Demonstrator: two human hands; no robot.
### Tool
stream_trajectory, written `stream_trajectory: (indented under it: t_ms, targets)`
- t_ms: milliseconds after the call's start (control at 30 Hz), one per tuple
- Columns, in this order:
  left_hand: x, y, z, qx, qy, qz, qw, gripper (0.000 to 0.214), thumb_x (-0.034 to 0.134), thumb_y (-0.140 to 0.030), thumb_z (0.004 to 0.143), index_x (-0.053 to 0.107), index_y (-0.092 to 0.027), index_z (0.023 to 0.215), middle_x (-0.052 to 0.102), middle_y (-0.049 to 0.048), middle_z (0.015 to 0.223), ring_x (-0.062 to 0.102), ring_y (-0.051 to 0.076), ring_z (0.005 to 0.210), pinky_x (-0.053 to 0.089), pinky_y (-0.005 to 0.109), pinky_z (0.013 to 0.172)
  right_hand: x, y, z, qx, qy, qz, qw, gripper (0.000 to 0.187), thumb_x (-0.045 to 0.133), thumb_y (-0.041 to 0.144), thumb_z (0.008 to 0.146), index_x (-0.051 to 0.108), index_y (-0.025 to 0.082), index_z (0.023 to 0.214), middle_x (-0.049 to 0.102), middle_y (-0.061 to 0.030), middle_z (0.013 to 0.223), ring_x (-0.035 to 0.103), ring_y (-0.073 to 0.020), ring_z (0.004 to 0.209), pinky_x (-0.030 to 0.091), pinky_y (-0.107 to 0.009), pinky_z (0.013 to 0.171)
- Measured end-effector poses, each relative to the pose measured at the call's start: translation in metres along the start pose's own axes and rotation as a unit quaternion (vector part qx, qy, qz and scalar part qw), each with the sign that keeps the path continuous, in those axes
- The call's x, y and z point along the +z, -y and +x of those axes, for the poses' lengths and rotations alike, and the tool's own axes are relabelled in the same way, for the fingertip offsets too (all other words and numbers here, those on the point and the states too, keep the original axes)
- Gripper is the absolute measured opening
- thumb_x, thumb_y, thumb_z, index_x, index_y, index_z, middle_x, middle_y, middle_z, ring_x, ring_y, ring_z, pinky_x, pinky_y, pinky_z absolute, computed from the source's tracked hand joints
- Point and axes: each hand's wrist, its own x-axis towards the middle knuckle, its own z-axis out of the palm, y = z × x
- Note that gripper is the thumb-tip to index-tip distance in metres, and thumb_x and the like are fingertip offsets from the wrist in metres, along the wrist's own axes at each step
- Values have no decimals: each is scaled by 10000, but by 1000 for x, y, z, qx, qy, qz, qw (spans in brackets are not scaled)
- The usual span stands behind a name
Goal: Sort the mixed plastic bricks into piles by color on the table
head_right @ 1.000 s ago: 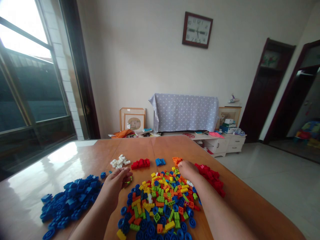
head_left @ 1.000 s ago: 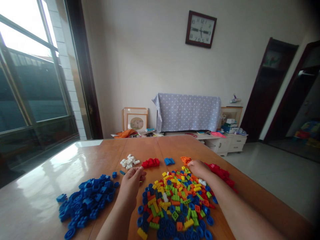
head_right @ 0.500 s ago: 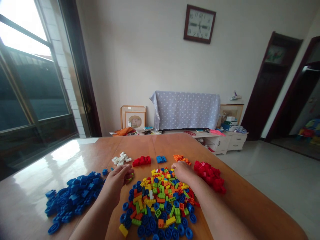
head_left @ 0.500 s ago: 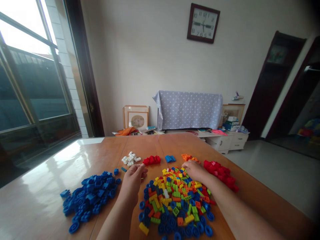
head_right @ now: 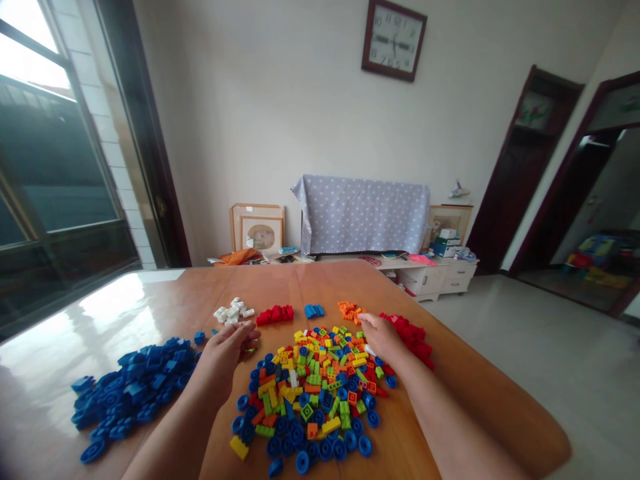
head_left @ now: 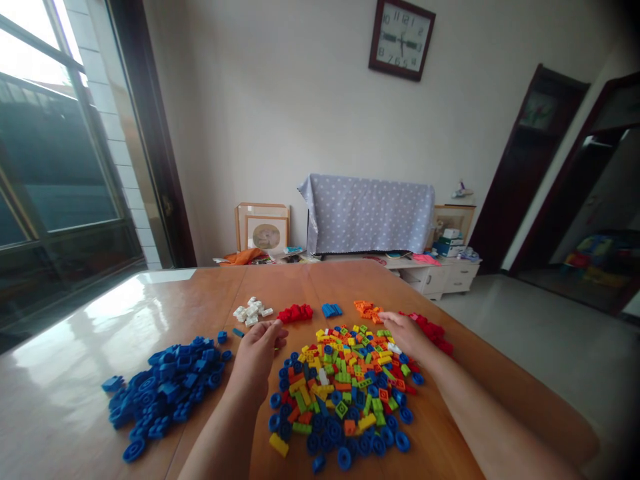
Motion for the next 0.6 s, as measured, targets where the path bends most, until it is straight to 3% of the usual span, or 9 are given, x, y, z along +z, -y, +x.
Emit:
stream_trajectory:
  t_ms: [167,300,400,533,600]
  targets:
    - [-2,3,2,3,9,10,1000,570,826,-620,592,659,-162,887,709,65,834,612,147,681,403,258,614,23,9,-25,-14,1,-80,997,420,446,375,947,681,208,1253,688,-89,1301,603,-229,1252,430,-360,1090]
    - [-3,4,4,2,11,10,1000,559,819,-614,612,658,-164,902,709,63,841,622,154,698,421,265,636,29,19,-34,-27,4,-81,996,424,431,403,962,687,207,1237,711,-98,1250,631,-236,1203,455,-354,1058]
    - [-2,3,4,1,11,5,1000,556,819,-608,615,660,-166,912,712,62,843,620,149,687,417,260,626,19,22,-31,-5,-3,-16,1000,444,434,452,957,694,218,1230,713,-87,1250,634,-235,1203,468,-357,1054]
    - [-1,2,2,-2,7,3,1000,566,826,-620,590,663,-166,888,714,63,832,629,161,685,422,264,626,-6,16,-22,39,-83,69,993,442,449,484,934,720,236,1180,718,-79,1246,630,-231,1214,474,-340,1063]
    - [-1,1,2,-3,8,9,1000,570,822,-627,593,666,-169,894,717,64,836,630,165,688,417,262,624,-14,10,-20,51,-88,92,991,450,434,473,935,713,221,1184,726,-90,1227,646,-229,1193,495,-331,1037]
